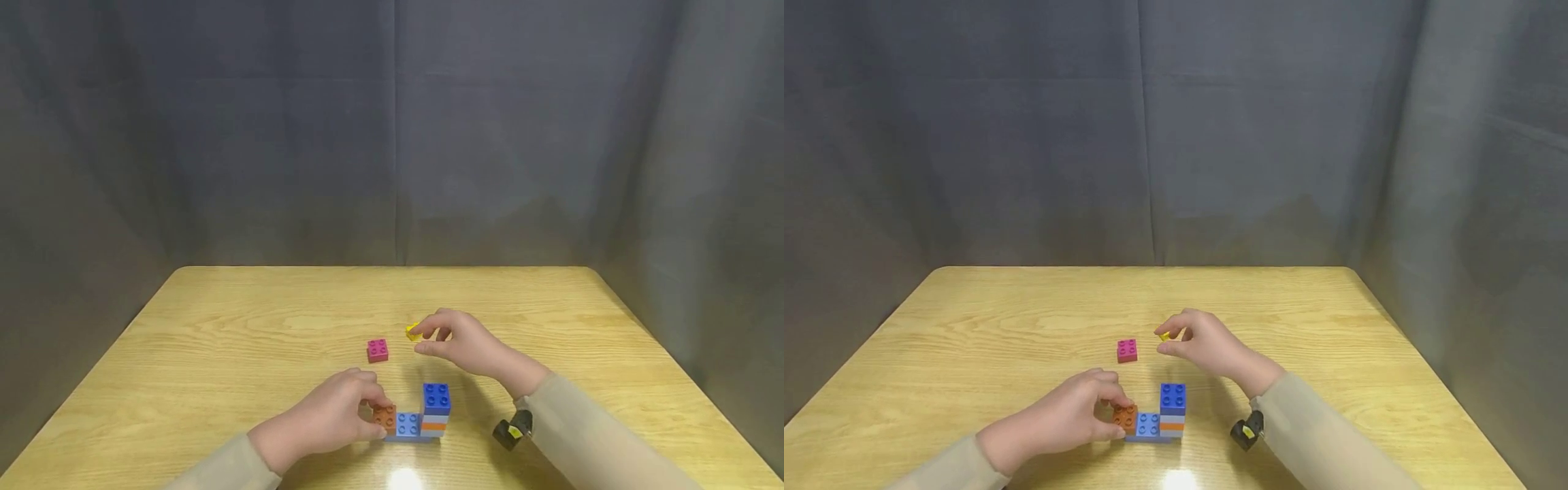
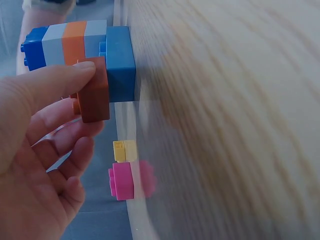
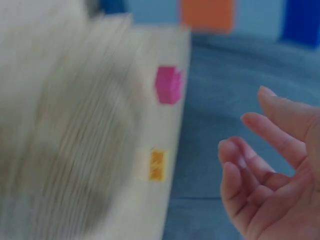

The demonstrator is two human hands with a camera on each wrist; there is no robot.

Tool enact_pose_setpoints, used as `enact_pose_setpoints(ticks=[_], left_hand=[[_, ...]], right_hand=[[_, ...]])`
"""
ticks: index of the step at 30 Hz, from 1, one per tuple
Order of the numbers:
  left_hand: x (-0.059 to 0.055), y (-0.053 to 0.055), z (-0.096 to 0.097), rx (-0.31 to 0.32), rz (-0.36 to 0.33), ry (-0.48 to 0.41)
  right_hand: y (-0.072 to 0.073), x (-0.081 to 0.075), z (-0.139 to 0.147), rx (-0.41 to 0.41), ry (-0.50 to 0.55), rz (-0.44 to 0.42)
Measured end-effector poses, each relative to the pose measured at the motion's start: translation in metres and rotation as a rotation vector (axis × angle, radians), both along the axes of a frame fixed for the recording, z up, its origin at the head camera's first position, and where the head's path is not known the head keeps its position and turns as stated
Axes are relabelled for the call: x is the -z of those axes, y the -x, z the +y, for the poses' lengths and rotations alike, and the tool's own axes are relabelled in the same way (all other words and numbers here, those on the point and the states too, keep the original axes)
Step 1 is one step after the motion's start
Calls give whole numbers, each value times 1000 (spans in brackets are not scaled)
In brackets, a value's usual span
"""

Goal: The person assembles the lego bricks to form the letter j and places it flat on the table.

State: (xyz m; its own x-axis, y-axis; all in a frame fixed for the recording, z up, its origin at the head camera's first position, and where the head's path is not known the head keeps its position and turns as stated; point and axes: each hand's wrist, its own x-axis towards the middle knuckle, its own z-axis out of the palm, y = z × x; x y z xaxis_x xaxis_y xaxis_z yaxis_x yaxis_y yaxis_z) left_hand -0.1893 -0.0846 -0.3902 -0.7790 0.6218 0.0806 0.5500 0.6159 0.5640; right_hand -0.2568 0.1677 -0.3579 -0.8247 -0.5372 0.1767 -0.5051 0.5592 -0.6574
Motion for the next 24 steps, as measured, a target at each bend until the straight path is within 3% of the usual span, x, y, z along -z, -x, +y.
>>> enact_pose_setpoints(ticks=[5,9,24], left_hand=[[1,-1,-5,-2,8,-4],[2,-3,-9,0,14,-5],[-1,-6,-7,17,18,-11]], right_hand=[[27,13,-17,-4,-8,-13],[39,20,-33,-31,-21,-41],[43,30,-66,-114,-232,-85]])
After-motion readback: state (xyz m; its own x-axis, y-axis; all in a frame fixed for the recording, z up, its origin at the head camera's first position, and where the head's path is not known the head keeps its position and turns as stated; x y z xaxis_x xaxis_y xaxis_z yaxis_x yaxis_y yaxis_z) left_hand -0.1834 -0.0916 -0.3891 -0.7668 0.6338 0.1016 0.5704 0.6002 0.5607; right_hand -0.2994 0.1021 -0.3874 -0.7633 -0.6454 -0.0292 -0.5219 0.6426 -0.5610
